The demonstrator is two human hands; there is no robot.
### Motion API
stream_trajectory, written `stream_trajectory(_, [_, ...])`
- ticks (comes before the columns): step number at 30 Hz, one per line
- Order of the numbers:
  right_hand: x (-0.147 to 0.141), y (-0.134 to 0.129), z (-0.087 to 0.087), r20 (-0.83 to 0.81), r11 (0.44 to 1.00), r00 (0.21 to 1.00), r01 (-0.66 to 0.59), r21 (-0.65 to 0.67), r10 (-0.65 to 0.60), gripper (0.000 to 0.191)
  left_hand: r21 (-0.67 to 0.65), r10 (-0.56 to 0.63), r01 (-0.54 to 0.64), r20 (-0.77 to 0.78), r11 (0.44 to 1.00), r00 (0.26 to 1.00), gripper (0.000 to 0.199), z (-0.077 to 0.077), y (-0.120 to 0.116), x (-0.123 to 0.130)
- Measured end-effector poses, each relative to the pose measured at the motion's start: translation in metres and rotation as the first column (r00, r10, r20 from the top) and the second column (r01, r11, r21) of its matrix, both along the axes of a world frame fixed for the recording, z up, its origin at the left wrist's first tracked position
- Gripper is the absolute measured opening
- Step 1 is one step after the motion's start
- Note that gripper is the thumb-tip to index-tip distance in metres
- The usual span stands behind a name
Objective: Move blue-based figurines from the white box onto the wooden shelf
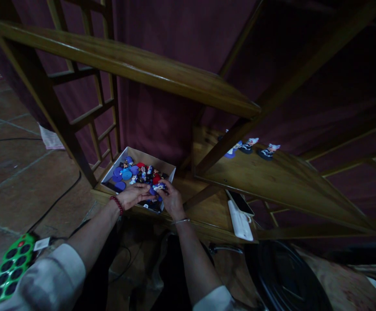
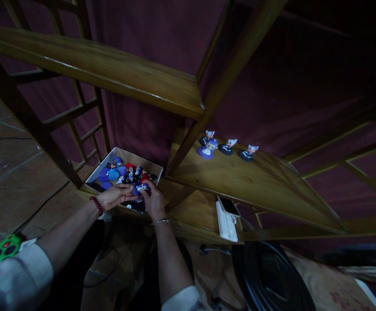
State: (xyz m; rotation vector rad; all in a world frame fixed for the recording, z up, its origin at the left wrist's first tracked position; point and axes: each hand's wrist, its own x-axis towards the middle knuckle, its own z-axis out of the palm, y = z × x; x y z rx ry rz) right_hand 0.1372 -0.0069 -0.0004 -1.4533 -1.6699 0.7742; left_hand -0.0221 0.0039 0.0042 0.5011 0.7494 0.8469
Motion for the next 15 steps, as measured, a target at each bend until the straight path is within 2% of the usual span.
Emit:
stream_trajectory(4, [-0.003,-0.001,-0.001,0.158,0.998,0.987,-0.043,0.054,0.034,0.027,-0.012,0.038,-0.038,-0.036,0.999,0.999,0.009,0.000,-0.001,0.003])
stream_trajectory(7, [-0.006,-0.003,0.000,0.312,0.994,0.949,-0.077,0.081,0.048,0.027,-0.049,0.076,-0.079,-0.060,0.996,0.995,0.012,-0.003,0.000,0.004])
stream_trajectory(12, [-0.009,-0.003,0.007,0.526,0.993,0.846,-0.118,0.024,0.087,0.030,-0.077,-0.002,-0.004,-0.084,0.997,0.996,0.009,-0.008,0.004,0.005])
stream_trajectory(15, [-0.011,-0.001,0.015,0.617,0.982,0.773,-0.187,-0.002,0.148,0.029,-0.079,0.029,-0.036,-0.093,0.996,0.995,0.014,-0.007,0.004,0.005])
